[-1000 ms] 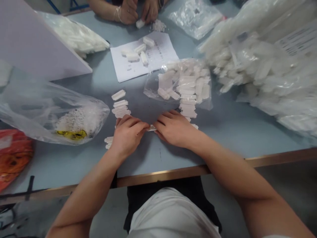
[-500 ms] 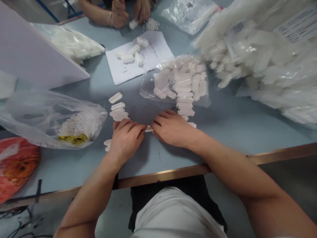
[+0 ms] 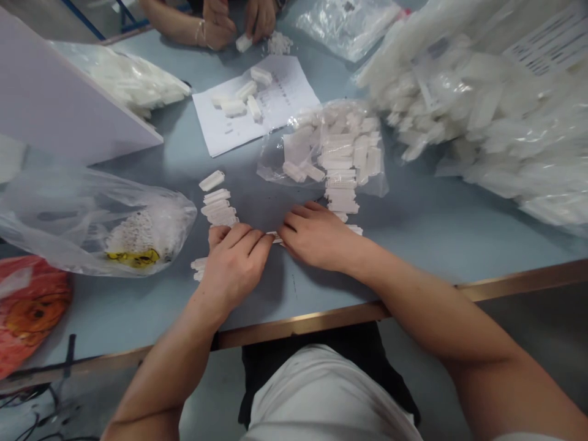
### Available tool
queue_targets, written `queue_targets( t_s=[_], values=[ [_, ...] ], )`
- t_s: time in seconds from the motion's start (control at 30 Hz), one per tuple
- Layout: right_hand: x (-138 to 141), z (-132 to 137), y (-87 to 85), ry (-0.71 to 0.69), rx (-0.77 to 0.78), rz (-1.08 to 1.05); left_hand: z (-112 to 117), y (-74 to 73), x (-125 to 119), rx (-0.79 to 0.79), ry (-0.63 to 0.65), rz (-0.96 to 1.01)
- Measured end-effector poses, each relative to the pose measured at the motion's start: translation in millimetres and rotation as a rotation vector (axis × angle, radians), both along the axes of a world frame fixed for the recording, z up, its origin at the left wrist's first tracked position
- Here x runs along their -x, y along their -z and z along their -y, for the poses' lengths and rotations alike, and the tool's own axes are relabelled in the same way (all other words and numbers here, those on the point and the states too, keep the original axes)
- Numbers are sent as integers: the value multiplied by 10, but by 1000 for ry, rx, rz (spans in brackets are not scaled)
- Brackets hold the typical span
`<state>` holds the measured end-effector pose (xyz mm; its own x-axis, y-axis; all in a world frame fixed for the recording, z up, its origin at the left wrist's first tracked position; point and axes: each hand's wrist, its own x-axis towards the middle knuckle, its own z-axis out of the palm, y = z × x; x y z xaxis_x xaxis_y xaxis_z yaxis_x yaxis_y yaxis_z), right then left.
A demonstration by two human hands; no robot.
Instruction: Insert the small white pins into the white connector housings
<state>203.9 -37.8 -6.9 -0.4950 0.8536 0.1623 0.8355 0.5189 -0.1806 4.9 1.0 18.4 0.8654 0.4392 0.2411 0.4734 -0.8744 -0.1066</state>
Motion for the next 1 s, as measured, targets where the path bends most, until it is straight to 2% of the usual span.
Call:
queue_targets(
  t_s=[0.2, 0.4, 0.5, 0.7, 1.0],
  values=[
    [0, 0, -2, 12, 7, 10, -4, -21, 62, 62, -27, -9],
    [2, 3, 3, 12, -1, 16, -66, 17, 135, 63, -96, 78],
    [2, 4, 5, 12, 2, 17, -71, 14, 140, 21, -71, 86],
    [0, 9, -16, 8, 15, 12, -22, -31, 96, -36, -37, -23],
    [2, 0, 2, 2, 12, 34, -39, 10, 121, 74, -59, -15]
  ],
)
